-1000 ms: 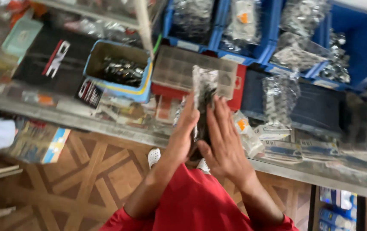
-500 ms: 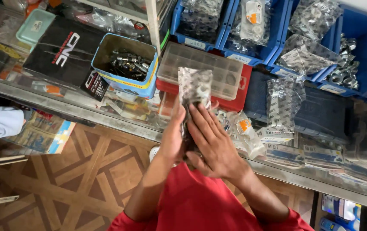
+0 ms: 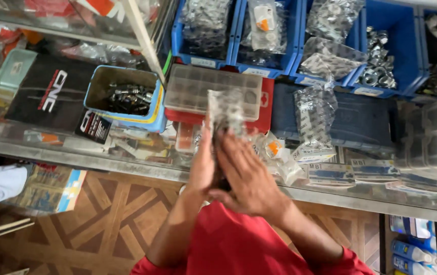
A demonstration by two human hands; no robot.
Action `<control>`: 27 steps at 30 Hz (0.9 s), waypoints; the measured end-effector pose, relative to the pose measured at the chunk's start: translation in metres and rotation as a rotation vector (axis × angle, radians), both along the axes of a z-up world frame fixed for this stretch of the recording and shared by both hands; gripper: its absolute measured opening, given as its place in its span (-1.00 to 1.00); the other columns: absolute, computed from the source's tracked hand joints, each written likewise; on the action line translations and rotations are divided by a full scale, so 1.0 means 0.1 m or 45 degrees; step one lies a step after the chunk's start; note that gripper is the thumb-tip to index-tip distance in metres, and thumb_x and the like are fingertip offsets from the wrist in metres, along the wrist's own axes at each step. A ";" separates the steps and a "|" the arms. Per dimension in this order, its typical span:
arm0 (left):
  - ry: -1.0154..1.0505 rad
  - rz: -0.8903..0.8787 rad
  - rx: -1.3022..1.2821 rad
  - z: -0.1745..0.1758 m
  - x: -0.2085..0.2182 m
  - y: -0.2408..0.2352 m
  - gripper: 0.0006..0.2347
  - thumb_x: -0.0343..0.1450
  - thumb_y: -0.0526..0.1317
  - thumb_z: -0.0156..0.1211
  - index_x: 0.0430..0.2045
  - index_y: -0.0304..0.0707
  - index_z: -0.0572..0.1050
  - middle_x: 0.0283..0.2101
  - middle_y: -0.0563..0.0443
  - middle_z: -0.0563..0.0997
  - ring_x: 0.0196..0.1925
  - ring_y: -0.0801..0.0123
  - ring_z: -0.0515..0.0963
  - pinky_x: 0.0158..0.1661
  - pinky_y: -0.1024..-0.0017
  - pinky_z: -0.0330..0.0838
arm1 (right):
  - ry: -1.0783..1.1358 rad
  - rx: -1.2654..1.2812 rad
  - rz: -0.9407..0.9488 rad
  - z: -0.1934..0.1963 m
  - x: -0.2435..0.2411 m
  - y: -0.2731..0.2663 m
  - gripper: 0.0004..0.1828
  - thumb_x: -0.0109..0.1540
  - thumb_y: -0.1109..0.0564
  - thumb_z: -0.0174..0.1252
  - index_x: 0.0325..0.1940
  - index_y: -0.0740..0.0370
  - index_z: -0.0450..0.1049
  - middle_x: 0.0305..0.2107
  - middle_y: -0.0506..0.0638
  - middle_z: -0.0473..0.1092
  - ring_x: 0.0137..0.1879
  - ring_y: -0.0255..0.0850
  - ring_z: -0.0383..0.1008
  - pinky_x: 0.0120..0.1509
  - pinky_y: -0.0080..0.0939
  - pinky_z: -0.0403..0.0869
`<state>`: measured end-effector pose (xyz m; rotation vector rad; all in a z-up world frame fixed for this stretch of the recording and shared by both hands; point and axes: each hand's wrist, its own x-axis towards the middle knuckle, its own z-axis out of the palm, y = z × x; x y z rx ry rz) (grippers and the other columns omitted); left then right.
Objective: The person stands at a glass counter and repeatedly picks up small plastic bags containing hardware parts. They wipe the bags with a dark cloth and place them into blue storage bins. The person handles multiple bags and organizes them into the bins throughout the video.
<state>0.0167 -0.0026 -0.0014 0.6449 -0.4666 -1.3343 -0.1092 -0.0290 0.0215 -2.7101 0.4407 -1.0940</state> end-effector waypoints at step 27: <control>-0.226 0.032 -0.116 0.17 0.31 -0.24 -0.34 0.45 -0.25 0.25 0.48 -0.18 0.09 0.41 -0.19 0.30 0.36 0.10 0.40 0.27 0.14 0.38 | -0.363 0.143 -0.782 0.10 -0.78 -0.56 -0.75 0.22 0.33 0.27 -0.01 0.25 0.62 0.15 0.17 0.40 0.19 0.11 0.37 0.23 0.03 0.45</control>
